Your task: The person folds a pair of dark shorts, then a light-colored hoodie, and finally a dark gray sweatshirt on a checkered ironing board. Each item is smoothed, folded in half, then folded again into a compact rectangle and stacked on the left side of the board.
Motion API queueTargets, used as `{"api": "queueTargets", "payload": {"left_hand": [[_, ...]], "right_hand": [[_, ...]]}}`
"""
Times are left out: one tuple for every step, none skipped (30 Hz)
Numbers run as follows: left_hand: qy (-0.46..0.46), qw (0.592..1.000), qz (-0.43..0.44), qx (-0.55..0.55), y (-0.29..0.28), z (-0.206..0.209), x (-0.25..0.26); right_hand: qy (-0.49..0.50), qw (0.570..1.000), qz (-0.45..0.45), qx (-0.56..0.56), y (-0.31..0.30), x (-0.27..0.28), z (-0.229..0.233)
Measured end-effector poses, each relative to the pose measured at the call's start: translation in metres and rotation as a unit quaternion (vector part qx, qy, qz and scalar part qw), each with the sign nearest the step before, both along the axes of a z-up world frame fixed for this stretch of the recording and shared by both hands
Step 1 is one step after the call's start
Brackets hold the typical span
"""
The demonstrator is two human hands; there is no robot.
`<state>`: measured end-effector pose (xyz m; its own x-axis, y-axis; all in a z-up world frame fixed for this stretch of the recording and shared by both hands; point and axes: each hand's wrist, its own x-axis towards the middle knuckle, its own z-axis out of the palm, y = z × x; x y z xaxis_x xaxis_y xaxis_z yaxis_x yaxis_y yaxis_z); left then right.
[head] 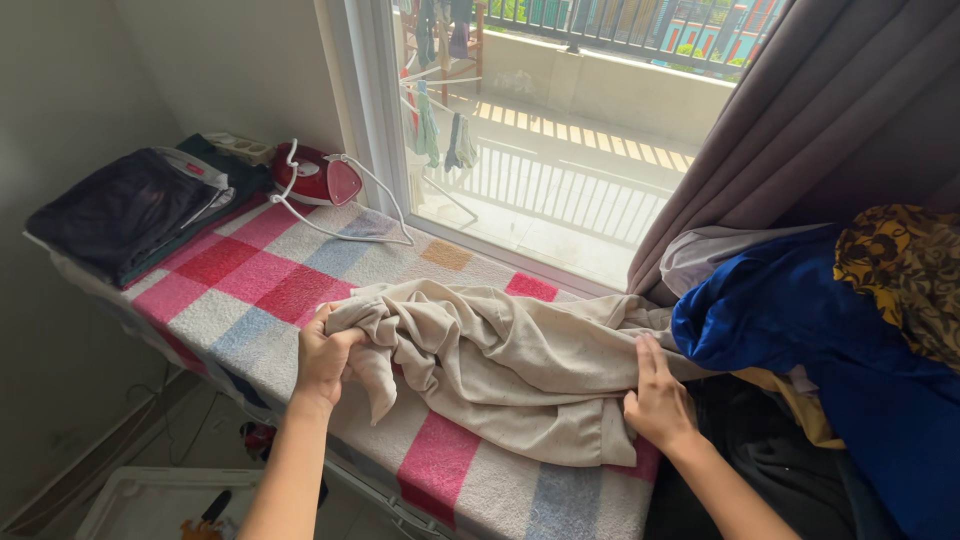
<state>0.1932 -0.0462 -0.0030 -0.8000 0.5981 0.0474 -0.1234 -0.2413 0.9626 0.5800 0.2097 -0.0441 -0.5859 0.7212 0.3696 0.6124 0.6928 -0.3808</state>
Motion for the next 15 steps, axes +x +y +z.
{"api": "queueTargets", "payload": {"left_hand": [[-0.003,1.0,0.002,-0.013,-0.007,-0.007,0.001],[-0.006,1.0,0.005,-0.023,-0.011,-0.014,0.001],[-0.009,0.999,0.008,-0.032,-0.017,-0.022,0.001],[-0.012,0.999,0.007,-0.036,-0.021,-0.029,0.0],[-0.016,0.999,0.005,-0.039,-0.026,-0.037,-0.001],[-0.022,0.999,0.003,-0.048,-0.034,-0.046,-0.002],[-0.015,0.998,0.012,-0.056,-0.04,-0.053,-0.004],[-0.009,0.998,0.021,-0.066,-0.045,-0.06,-0.007],[-0.004,0.997,0.03,-0.077,-0.049,-0.066,-0.011],[-0.013,0.996,0.051,-0.073,-0.05,-0.07,-0.018],[-0.023,0.995,0.072,-0.069,-0.049,-0.072,-0.025],[-0.032,0.993,0.093,-0.067,-0.049,-0.072,-0.033],[-0.038,0.994,0.099,-0.038,-0.048,-0.071,-0.042],[-0.043,0.994,0.104,-0.011,-0.047,-0.066,-0.053],[-0.047,0.993,0.109,0.017,-0.048,-0.058,-0.067]], "right_hand": [[-0.012,1.0,-0.021,-0.017,0.009,-0.001,-0.01],[-0.023,0.998,-0.04,-0.03,0.019,-0.003,-0.018],[-0.027,0.998,-0.037,-0.042,0.022,-0.006,-0.028],[-0.031,0.998,-0.033,-0.049,0.028,-0.01,-0.034],[-0.035,0.997,-0.029,-0.057,0.035,-0.015,-0.037],[-0.022,0.998,-0.013,-0.065,0.036,-0.02,-0.042],[-0.01,0.997,0.002,-0.072,0.034,-0.029,-0.045],[0.001,0.996,0.017,-0.083,0.029,-0.039,-0.048],[0.043,0.99,0.046,-0.128,0.023,-0.051,-0.048],[0.086,0.979,0.074,-0.172,0.018,-0.067,-0.046],[0.128,0.963,0.102,-0.216,0.016,-0.083,-0.04],[0.17,0.928,0.127,-0.305,0.012,-0.1,-0.034],[0.21,0.883,0.15,-0.391,0.008,-0.117,-0.028],[0.249,0.827,0.171,-0.473,0.003,-0.134,-0.02],[0.261,0.821,0.175,-0.476,0.001,-0.148,-0.011]]}}
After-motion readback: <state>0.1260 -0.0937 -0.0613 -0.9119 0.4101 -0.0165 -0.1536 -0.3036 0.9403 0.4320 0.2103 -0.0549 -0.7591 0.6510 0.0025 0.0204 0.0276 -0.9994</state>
